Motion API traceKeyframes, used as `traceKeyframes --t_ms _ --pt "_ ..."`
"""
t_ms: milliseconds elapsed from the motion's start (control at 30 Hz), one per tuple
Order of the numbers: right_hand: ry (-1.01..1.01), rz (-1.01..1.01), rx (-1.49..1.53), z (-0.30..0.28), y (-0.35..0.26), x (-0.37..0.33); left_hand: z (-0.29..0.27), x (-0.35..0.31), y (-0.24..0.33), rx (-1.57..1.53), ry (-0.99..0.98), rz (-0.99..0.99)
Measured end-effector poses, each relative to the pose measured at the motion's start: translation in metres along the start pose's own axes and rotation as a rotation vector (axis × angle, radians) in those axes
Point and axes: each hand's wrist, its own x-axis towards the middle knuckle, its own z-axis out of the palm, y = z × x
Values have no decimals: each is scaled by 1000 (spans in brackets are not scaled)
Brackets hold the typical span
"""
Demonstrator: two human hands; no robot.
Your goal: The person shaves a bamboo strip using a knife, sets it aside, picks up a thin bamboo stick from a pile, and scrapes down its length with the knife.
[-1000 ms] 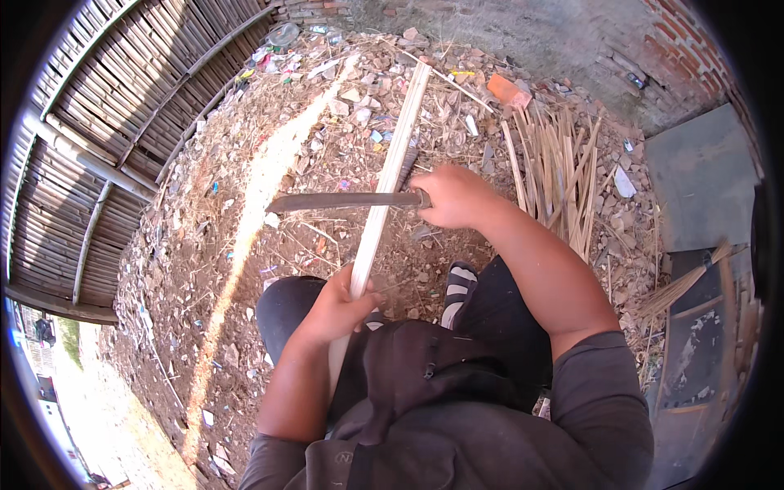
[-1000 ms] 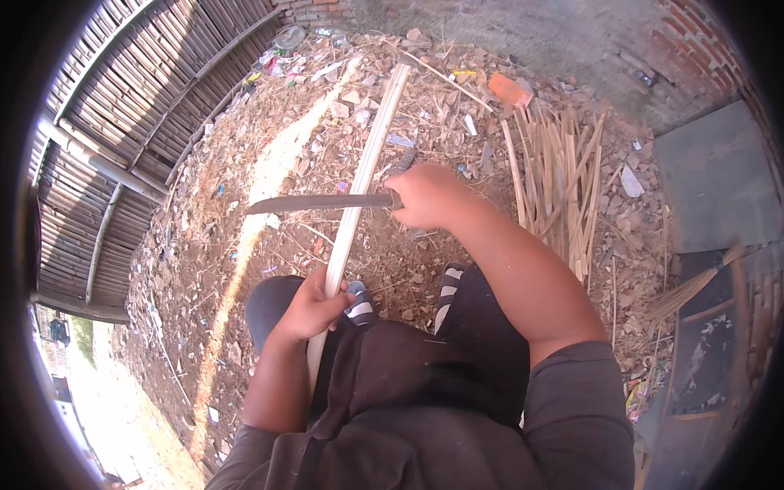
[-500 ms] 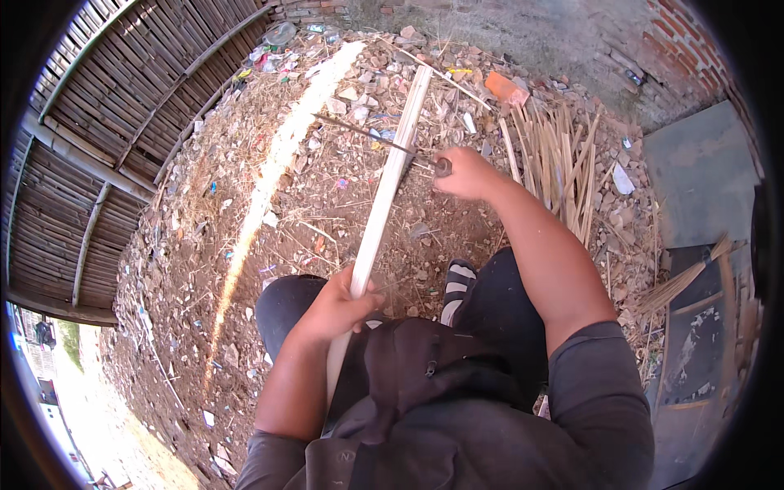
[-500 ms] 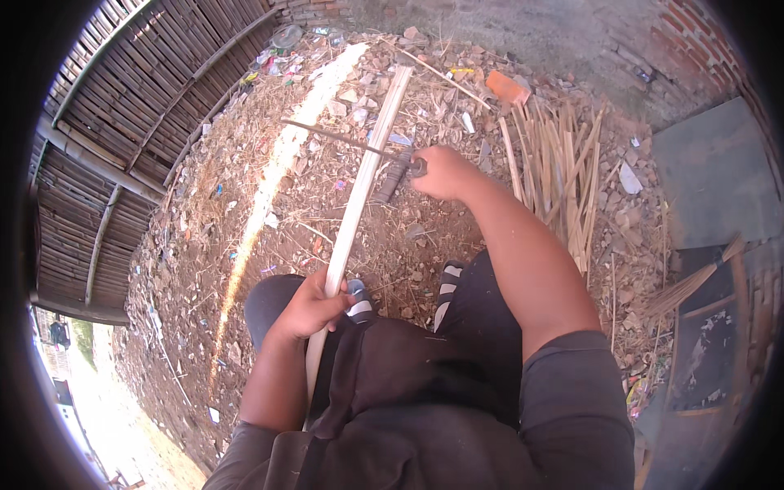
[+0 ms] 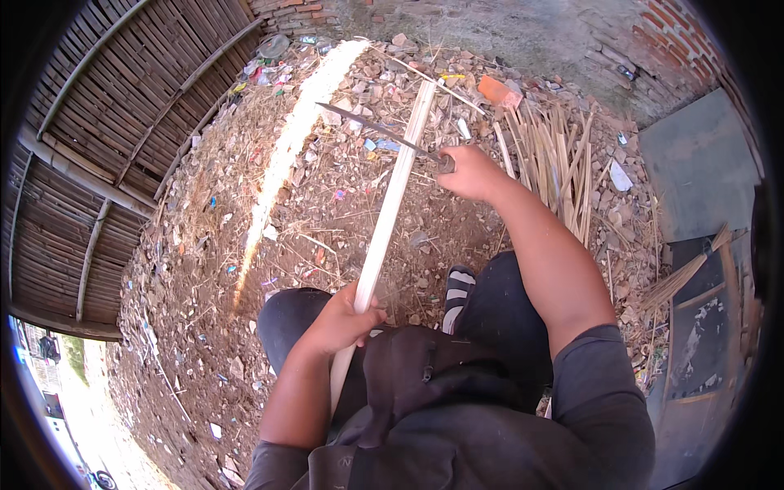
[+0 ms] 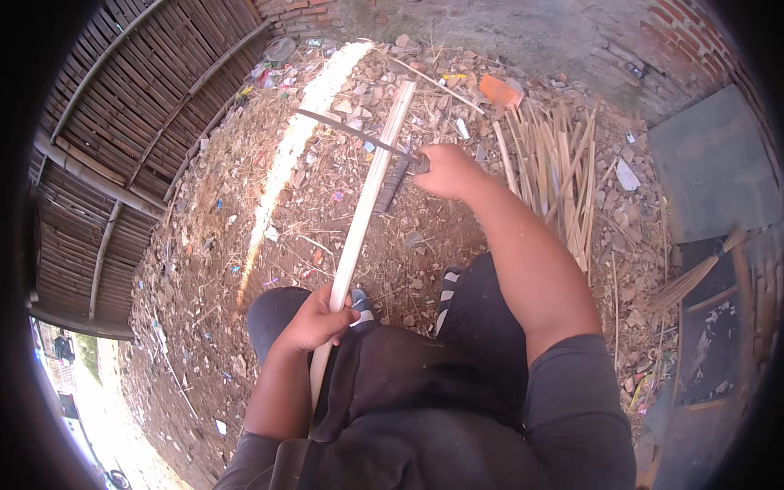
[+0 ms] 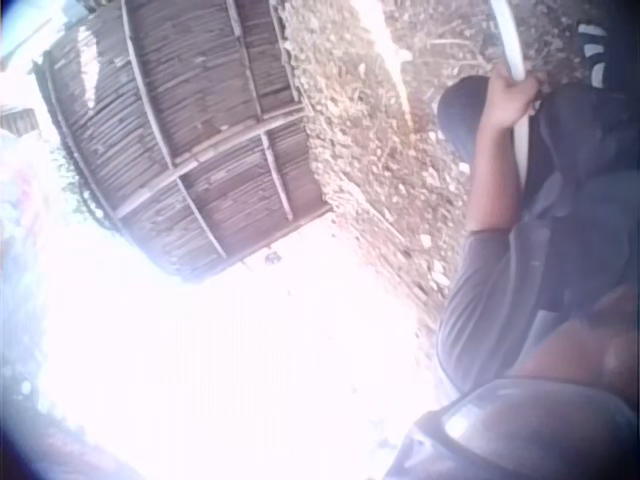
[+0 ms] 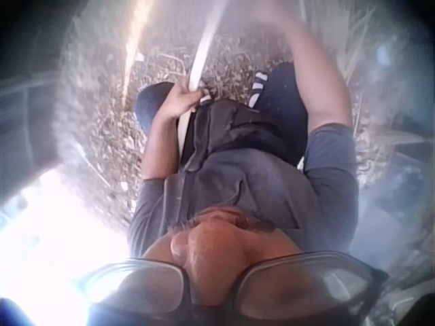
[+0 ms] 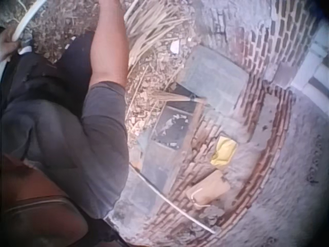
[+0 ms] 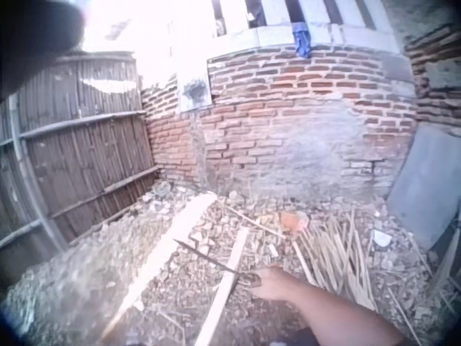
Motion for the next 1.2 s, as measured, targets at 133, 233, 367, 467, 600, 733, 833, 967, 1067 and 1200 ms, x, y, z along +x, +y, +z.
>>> traceKeyframes --t_ms 133,233,367,467,600,733,833,967,1067,1200 --pt "-132 -114 -69 -6 -8 -1 1 -5 0 -37 -40 5" --pt "122 29 111 -15 15 4 2 -2 -6 -45 -101 -30" --pt "292 82 150 -13 33 3 4 0 1 -42 -108 -16" --pt "-182 -137 -191 -18 -11 -6 -1 -2 -2 -30 -30 -32" --pt "189 219 161 -11 36 7 5 -1 -1 -8 -65 -18" --pt "254 100 79 -14 23 -2 9 -4 4 -28 -18 -24" --pt "-115 -49 -127 -23 -20 -15 5 -3 3 -1 2 -7" --pt "-8 74 -25 -3 20 -6 9 5 -2 59 -2 7" --pt "116 102 -40 -11 20 0 7 3 0 104 48 -6" --pt "44 73 -8 -20 14 -7 3 1 1 19 38 11"
